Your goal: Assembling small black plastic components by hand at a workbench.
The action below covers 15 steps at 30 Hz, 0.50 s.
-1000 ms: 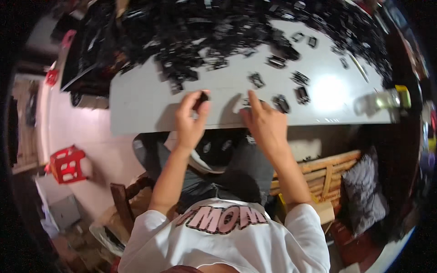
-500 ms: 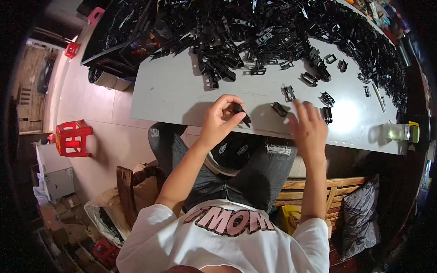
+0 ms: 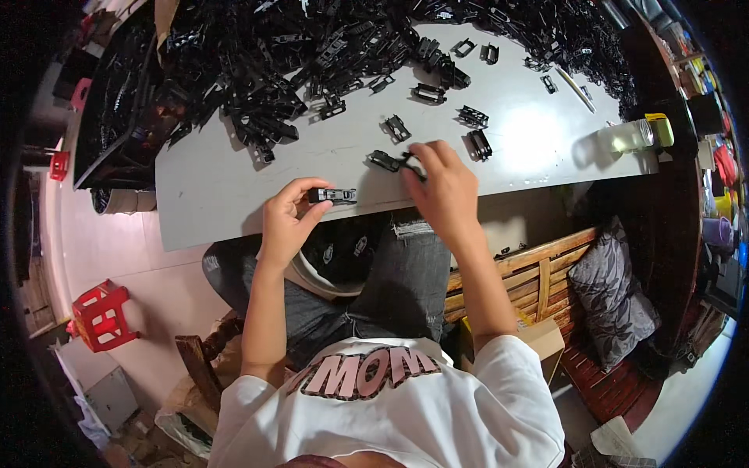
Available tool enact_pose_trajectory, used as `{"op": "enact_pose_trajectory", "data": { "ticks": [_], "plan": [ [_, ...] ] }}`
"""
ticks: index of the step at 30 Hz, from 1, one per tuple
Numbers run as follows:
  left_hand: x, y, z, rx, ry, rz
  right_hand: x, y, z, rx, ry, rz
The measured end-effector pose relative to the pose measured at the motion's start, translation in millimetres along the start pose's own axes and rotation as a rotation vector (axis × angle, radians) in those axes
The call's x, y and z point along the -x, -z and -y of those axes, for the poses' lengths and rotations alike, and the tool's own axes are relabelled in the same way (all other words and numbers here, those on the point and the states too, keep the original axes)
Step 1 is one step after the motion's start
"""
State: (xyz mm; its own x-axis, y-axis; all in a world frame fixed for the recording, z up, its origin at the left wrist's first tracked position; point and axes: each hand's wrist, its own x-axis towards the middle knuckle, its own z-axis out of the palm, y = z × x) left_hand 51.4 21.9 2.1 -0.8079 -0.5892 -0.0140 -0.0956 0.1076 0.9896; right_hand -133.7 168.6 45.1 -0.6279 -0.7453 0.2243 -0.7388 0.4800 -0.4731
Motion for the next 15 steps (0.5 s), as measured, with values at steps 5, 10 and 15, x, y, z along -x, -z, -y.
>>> {"op": "enact_pose_trajectory", "data": {
  "ticks": [5, 10, 15],
  "plan": [
    [1.8, 0.8, -0.1, -0.019, 0.006, -0.013, -12.7, -10.2, 12.3, 0.03, 0.244, 0.023],
    [2.4, 1.7, -1.9, -0.094, -0.041, -0.052, -14.6, -17.8, 17.3, 0.051, 0.238, 0.06],
    [0.7, -0.5, -12.0, -0.125, -0.074, -0.06, -8.7, -25.2, 17.3, 0.081, 0.146, 0.075]
  ]
}}
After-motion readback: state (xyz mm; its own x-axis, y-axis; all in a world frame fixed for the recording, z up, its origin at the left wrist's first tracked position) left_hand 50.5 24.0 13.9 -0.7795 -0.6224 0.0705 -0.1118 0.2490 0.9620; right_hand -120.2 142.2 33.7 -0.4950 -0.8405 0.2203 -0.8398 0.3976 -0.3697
